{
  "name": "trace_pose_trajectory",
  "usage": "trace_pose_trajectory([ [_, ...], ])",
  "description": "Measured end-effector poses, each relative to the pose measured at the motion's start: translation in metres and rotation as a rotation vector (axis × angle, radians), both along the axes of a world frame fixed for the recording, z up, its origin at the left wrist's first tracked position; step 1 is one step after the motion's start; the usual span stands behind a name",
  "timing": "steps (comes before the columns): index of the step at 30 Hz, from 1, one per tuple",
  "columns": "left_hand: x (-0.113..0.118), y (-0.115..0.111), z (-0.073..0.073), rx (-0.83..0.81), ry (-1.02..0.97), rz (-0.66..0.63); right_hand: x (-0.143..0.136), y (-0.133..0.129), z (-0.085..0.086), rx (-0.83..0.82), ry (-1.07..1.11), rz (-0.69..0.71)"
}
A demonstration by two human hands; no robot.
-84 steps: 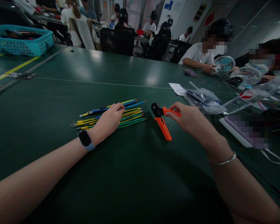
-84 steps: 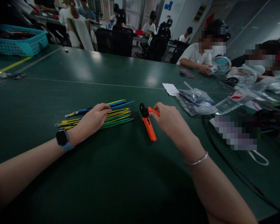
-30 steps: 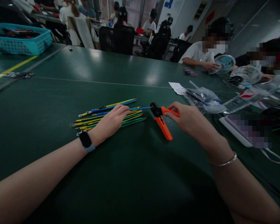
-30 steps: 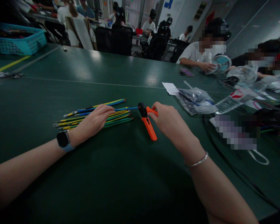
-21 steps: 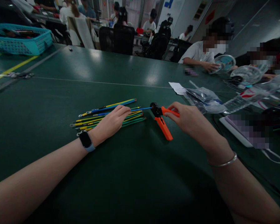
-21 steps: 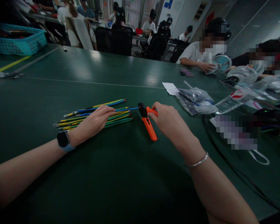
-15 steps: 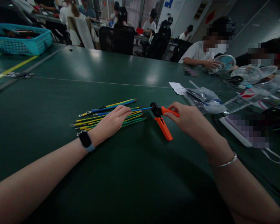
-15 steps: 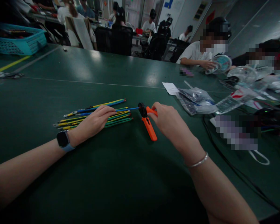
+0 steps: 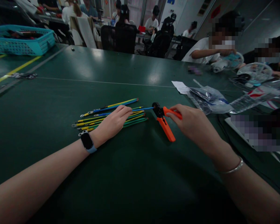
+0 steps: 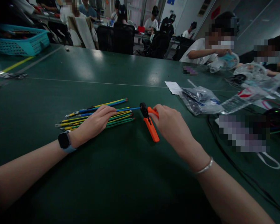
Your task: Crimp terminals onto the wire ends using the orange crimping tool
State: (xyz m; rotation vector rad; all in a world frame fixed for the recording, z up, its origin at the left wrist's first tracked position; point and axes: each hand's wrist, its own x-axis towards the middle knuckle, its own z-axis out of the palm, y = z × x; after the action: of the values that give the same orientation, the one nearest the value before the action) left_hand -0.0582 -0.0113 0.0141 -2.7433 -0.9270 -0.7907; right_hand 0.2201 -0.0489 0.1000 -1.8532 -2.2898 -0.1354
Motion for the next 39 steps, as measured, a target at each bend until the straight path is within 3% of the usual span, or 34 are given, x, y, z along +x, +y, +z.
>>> trace_pose_trajectory([
  [6,0.003,-0.001,0.004,0.001,0.001,0.034,-0.001,-0.019,-0.035,0.191,0.141,-0.050],
  [9,0.003,-0.001,0.004,-0.012,0.002,0.043,0.001,-0.023,-0.042,0.216,0.205,-0.065],
  [14,0.002,0.000,0.001,-0.009,0.000,0.039,0.005,-0.009,-0.020,0.135,0.132,-0.028],
  [18,0.003,0.000,-0.001,0.015,0.020,0.039,0.007,0.009,0.005,-0.086,-0.002,-0.041],
  [21,0.002,0.001,-0.002,0.011,0.029,0.076,0.003,0.017,0.016,-0.152,-0.073,-0.061],
  [28,-0.005,0.007,-0.002,-0.046,-0.079,0.297,-0.008,0.015,0.017,-0.143,-0.072,-0.032],
  [34,-0.006,0.010,-0.008,-0.076,-0.038,0.375,-0.013,0.011,0.019,-0.164,-0.076,-0.021],
  [39,-0.003,0.010,-0.005,-0.184,0.057,0.471,-0.013,0.009,0.017,-0.162,-0.065,-0.030],
])
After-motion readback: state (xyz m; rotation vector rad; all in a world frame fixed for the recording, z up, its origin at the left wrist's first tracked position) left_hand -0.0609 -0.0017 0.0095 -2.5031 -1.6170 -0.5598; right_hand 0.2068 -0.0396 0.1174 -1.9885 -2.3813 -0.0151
